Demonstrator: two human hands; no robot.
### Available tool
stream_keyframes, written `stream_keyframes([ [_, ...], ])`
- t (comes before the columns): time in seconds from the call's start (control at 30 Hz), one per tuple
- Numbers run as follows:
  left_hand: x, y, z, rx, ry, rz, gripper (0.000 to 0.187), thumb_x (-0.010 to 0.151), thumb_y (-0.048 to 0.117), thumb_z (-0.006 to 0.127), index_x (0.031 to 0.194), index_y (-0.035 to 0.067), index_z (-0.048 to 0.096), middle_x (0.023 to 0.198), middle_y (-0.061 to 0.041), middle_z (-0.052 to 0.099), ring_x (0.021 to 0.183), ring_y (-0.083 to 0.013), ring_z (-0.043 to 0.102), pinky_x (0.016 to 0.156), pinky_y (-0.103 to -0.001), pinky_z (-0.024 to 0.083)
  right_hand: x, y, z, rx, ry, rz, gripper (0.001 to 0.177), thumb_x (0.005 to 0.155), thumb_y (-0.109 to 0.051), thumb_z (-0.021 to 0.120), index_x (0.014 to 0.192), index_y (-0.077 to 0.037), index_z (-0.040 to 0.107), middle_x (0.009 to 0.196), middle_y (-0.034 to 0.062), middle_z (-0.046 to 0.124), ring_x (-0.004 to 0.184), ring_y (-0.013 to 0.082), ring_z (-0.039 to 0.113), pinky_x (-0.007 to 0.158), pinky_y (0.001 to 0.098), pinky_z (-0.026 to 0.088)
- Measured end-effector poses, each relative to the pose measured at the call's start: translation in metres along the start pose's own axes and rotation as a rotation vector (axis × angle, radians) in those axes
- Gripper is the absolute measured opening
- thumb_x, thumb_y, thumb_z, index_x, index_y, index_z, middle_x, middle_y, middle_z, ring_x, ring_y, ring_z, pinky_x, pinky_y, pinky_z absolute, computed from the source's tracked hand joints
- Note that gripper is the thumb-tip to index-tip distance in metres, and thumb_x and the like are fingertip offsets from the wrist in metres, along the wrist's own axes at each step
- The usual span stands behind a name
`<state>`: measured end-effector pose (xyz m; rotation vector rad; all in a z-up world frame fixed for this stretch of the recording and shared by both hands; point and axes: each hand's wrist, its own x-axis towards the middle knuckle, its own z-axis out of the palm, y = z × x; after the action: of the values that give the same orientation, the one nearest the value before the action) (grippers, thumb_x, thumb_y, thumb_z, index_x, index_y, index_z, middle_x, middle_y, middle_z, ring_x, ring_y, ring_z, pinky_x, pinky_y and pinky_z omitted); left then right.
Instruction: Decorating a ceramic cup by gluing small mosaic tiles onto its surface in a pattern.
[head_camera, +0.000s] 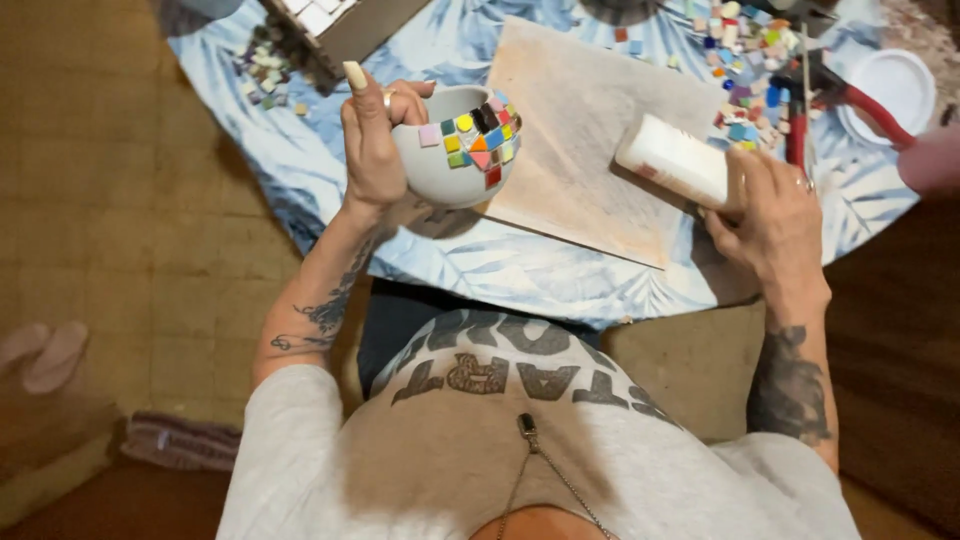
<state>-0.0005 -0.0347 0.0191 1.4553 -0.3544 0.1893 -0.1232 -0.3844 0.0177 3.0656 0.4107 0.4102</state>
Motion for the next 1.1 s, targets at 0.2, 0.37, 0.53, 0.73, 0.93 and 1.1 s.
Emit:
stream_keyframes([
  [0.2, 0.019, 0.007, 0.039, 0.138, 0.02, -0.098, 0.068, 0.083, 0.055, 0.011, 0.043, 0.009, 0.04, 0.04, -0.001, 0.037, 0.048, -0.0154, 0.045, 0.06, -0.028, 0.037, 0.037, -0.002, -0.041, 0.573, 0.522, 0.155, 0.035, 0.092, -0.01, 0.054, 0.12, 0.005, 0.04, 0.091, 0.0265, 0.045, 0.074, 0.0383, 0.049, 0.065, 0.0461, 0.045],
  [0.37, 0.047, -0.002, 0.073, 0.094, -0.036, -0.243, 0.065, 0.078, 0.056, 0.014, 0.04, 0.009, 0.038, 0.039, 0.002, 0.037, 0.043, -0.0106, 0.037, 0.045, -0.025, 0.025, 0.096, -0.035, -0.07, 1.491, 0.746, 0.555, 0.066, 0.061, -0.041, 0.055, 0.107, 0.005, 0.048, 0.095, 0.0241, 0.062, 0.092, 0.0289, 0.064, 0.082, 0.0374, 0.058],
  [0.53, 0.055, -0.021, 0.085, 0.04, 0.071, -0.225, 0.064, 0.081, 0.054, 0.018, 0.041, 0.009, 0.038, 0.037, 0.0, 0.037, 0.038, -0.01, 0.034, 0.042, -0.026, 0.025, 0.129, -0.06, -0.067, 1.749, 0.552, 0.083, 0.057, 0.074, -0.026, 0.046, 0.129, -0.021, 0.032, 0.129, 0.0036, 0.035, 0.122, 0.0289, 0.041, 0.106, 0.0509, 0.044],
  [0.73, 0.059, -0.022, 0.072, 0.117, 0.069, -0.453, 0.069, 0.079, 0.054, 0.012, 0.037, 0.007, 0.04, 0.037, 0.0, 0.038, 0.043, -0.0122, 0.034, 0.047, -0.027, 0.027, 0.161, -0.051, -0.048, 1.782, 0.654, 0.113, 0.069, 0.066, -0.019, 0.052, 0.131, -0.019, 0.029, 0.129, 0.0082, 0.035, 0.119, 0.0317, 0.042, 0.103, 0.0535, 0.045],
  [0.93, 0.062, -0.045, 0.068, 0.125, 0.135, -0.393, 0.069, 0.082, 0.052, 0.014, 0.037, 0.008, 0.042, 0.034, 0.002, 0.034, 0.037, -0.01, 0.033, 0.043, -0.026, 0.023, 0.162, -0.047, -0.022, 1.828, 0.846, 0.297, 0.084, 0.056, -0.01, 0.058, 0.133, -0.016, 0.025, 0.129, 0.014, 0.036, 0.115, 0.0352, 0.043, 0.099, 0.057, 0.045],
  [1.1, 0.063, -0.045, 0.066, 0.094, 0.123, -0.399, 0.07, 0.08, 0.054, 0.011, 0.038, 0.008, 0.043, 0.035, 0.001, 0.038, 0.037, -0.0106, 0.037, 0.043, -0.025, 0.027, 0.164, -0.05, -0.008, 1.852, 0.979, 0.417, 0.097, 0.047, -0.001, 0.062, 0.135, -0.014, 0.022, 0.13, 0.0189, 0.036, 0.111, 0.0384, 0.044, 0.096, 0.0602, 0.044],
])
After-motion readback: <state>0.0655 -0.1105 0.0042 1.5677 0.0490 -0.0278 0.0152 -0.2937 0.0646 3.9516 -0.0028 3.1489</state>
